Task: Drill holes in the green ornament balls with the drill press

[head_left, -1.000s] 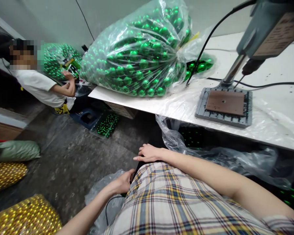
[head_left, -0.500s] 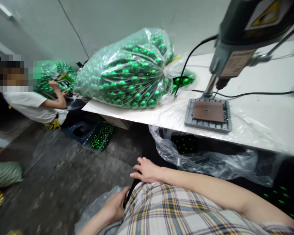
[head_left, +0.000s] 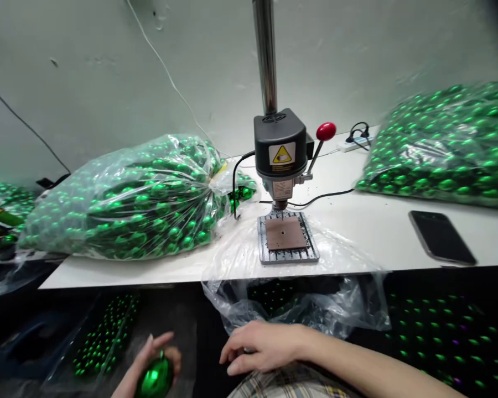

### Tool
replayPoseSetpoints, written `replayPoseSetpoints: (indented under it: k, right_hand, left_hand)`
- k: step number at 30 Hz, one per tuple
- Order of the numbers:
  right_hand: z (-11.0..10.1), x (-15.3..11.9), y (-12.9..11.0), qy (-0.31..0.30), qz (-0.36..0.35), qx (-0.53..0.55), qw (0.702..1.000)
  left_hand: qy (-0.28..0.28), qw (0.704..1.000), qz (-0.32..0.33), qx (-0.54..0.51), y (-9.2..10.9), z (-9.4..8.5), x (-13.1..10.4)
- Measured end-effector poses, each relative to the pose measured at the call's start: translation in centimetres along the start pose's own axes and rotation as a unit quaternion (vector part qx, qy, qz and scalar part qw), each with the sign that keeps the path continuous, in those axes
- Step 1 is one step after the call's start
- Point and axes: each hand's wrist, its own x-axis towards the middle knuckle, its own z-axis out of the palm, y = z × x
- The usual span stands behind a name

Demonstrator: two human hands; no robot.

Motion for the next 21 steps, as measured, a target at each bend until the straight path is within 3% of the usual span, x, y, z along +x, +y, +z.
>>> replayPoseSetpoints:
  k: [2,5,8,11,13,15,18,21]
  right_hand:
    - [-3.8,-4.2,-1.5,0.098,0.0,0.084,0.992]
    - [-9.1,-10.3,-3.1,0.327,0.02,0.088,0.941]
    - [-13.5,-14.7,-3.7,0.56,-0.023,0.053,0.827]
    - [-16.9,-16.7,-4.3,0.721,-0.017,0.037,0.692]
    - [-18.9,-16.8,-5.1,0.767,-0.031,0.026,0.64]
    - [-21.0,-16.3,-6.0,0.78,-0.042,-0.008,0.624]
    - [-24.1,-14.8,-6.6,0.762,-0.04,-0.043,0.645]
    - [-26.6,-13.5,-6.7,0.745,-0.025,-0.068,0.663]
  left_hand:
    - [-0.017,0.989,-0.036,-0.141,3.3,4.4,1.8]
    - [-0.177,0.955,-0.037,-0.234,7.3,11.9,3.5]
    - [-0.296,0.918,0.002,-0.265,9.3,18.7,5.9]
    - [-0.324,0.91,0.078,-0.246,9.6,23.4,8.9]
    - [-0.307,0.919,0.142,-0.204,9.1,25.4,10.8]
    - [-0.276,0.927,0.199,-0.158,8.5,26.5,12.2]
    - [-0.251,0.926,0.251,-0.127,7.7,27.4,13.4]
    - [-0.255,0.923,0.26,-0.123,7.8,27.6,13.9]
